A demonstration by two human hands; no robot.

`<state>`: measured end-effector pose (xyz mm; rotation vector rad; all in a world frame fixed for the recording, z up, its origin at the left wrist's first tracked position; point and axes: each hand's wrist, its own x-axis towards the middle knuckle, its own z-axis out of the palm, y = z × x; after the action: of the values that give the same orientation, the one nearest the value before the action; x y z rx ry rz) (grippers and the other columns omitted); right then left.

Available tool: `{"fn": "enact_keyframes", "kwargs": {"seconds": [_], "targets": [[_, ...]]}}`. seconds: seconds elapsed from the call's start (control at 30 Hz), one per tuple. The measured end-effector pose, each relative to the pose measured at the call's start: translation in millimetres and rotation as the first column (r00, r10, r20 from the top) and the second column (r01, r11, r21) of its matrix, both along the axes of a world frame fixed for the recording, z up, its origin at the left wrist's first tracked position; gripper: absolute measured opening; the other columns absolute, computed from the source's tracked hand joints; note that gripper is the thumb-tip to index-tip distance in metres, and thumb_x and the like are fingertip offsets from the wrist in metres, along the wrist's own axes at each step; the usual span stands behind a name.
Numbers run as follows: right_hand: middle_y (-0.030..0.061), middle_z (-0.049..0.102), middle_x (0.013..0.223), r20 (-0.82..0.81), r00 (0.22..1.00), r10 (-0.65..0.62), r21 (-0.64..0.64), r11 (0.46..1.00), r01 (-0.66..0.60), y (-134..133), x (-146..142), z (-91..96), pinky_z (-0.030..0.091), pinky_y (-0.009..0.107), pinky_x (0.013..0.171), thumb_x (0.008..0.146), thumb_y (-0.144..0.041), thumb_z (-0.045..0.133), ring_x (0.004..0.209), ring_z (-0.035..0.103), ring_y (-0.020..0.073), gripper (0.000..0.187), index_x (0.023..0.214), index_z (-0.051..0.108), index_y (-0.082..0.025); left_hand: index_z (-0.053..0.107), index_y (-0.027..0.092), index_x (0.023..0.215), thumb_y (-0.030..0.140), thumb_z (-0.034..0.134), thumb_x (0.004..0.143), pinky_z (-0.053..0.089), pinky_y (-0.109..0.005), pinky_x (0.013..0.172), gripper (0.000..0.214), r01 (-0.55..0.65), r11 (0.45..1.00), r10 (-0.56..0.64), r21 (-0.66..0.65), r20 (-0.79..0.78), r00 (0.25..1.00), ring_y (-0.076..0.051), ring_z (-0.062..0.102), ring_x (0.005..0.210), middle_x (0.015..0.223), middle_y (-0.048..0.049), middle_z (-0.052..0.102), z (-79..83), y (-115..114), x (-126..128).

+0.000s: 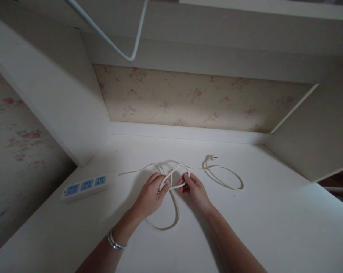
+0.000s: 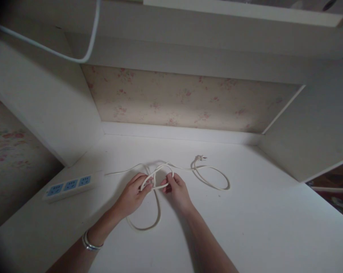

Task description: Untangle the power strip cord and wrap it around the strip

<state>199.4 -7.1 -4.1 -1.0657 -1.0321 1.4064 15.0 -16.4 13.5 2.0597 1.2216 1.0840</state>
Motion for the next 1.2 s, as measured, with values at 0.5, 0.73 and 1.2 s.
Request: {"fn": "enact_keyframes", "kwargs": {"seconds": [0.5, 0.73, 1.2], "targets": [[-0.0014, 0.057, 0.062, -0.212, 0.965, -0.152, -0.113, 0.985, 0.131, 10.3, 8.4, -7.4, 0.037, 0.025, 0.053, 0.08, -0.047, 0.065, 0.052, 0.046, 0.0096, 0.032, 0.07, 0.062, -0.018, 0.072, 0.019, 0.061, 0.012, 0.059, 0.081, 0.045, -0.028, 0.077, 0.025, 0.415, 0.902, -0.363, -0.12, 0.31, 0.879, -0.018, 0.059, 0.083, 0.063, -0.0036, 0.063, -2.1, 2.2, -9.2], [0.0024, 0.067, 0.079, -0.201, 0.943, -0.265, -0.129, 0.961, 0.243, 16.7, 16.6, -12.7, 0.036, 0.023, 0.048, 0.076, -0.044, 0.071, 0.051, 0.044, 0.0074, 0.028, 0.084, 0.07, -0.017, 0.07, 0.016, 0.056, 0.017, 0.059, 0.082, 0.045, -0.026, 0.07, 0.028, 0.465, 0.869, -0.408, -0.171, 0.284, 0.868, -0.015, 0.059, 0.072, 0.064, -0.0037, 0.064, 3.2, 1.3, -11.2], [0.0014, 0.068, 0.088, -0.302, 0.892, -0.337, -0.113, 0.942, 0.317, 24.4, 33.3, -12.0, 0.038, 0.025, 0.046, 0.075, -0.041, 0.071, 0.051, 0.043, 0.0091, 0.023, 0.085, 0.07, -0.021, 0.069, 0.015, 0.061, 0.038, 0.058, 0.084, 0.042, -0.031, 0.085, 0.034, 0.438, 0.839, -0.313, -0.324, 0.37, 0.875, -0.018, 0.061, 0.076, 0.07, -0.0061, 0.068, 17.7, -4.7, -12.4]]}}
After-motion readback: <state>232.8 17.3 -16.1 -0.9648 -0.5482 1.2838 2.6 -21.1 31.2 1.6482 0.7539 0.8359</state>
